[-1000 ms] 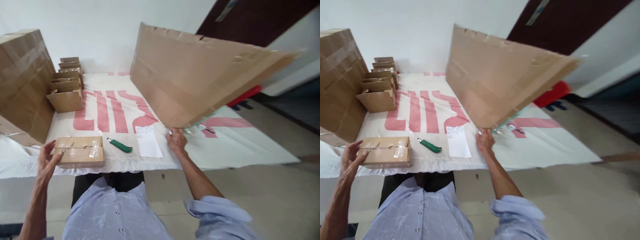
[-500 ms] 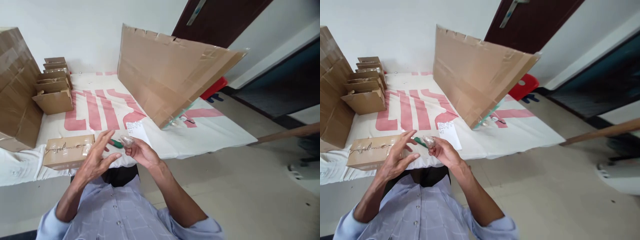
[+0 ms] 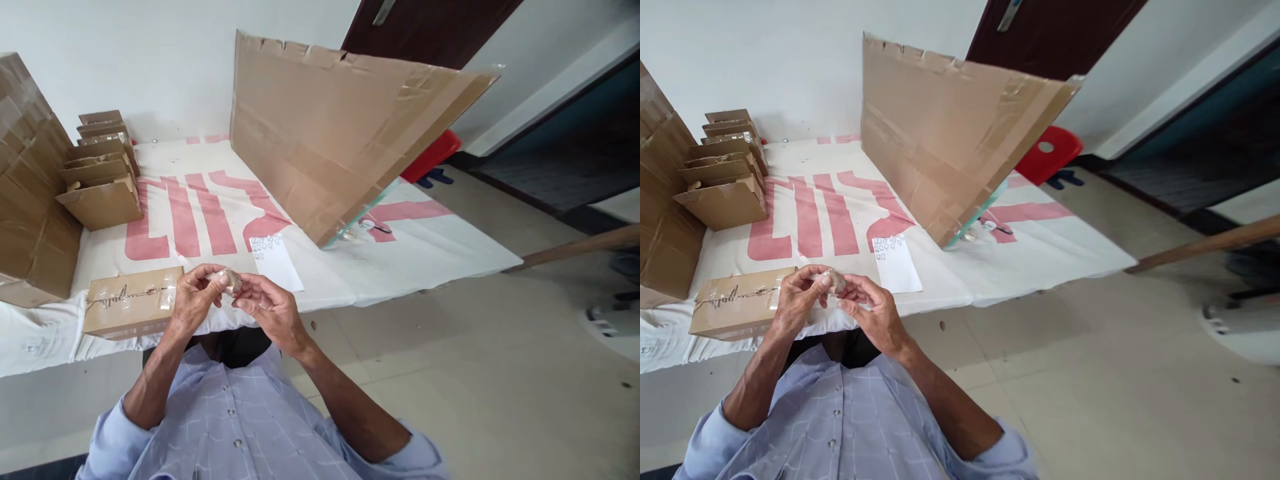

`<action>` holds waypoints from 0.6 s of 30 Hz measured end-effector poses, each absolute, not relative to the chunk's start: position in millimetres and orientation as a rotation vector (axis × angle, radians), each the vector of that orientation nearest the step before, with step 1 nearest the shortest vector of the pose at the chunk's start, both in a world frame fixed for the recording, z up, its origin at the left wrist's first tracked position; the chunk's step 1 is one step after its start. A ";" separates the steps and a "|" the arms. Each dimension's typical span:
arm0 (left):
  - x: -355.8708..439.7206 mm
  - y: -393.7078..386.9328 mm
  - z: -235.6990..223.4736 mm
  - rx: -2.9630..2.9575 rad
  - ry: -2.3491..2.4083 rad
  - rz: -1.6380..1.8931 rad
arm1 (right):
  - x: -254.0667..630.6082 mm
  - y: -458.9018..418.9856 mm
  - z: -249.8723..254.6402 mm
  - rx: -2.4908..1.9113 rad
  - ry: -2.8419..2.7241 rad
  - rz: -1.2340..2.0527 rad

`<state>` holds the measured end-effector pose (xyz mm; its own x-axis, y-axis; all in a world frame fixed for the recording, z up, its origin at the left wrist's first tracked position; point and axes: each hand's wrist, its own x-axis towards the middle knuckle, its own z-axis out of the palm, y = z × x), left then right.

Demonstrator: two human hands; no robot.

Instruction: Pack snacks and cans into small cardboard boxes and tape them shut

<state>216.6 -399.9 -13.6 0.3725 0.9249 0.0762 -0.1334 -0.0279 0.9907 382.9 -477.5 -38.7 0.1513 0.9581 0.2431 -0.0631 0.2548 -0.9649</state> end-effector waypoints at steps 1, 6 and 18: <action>218.3 -400.8 -14.6 1.310 0.824 1.016 | 380.4 -477.6 -40.1 -1.071 -1.193 0.841; 225.7 -408.3 -18.9 1.368 0.793 1.036 | 375.9 -472.7 -41.6 -1.133 -1.270 0.554; 223.5 -403.0 -23.8 1.319 0.535 0.867 | 400.7 -460.7 -44.1 -0.972 -1.049 1.028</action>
<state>223.5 -403.0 -23.8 0.5907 0.7961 0.1313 -0.2390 0.0173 0.9709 400.7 -460.7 -44.1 0.1729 0.9640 0.2020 -0.1818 0.2327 -0.9554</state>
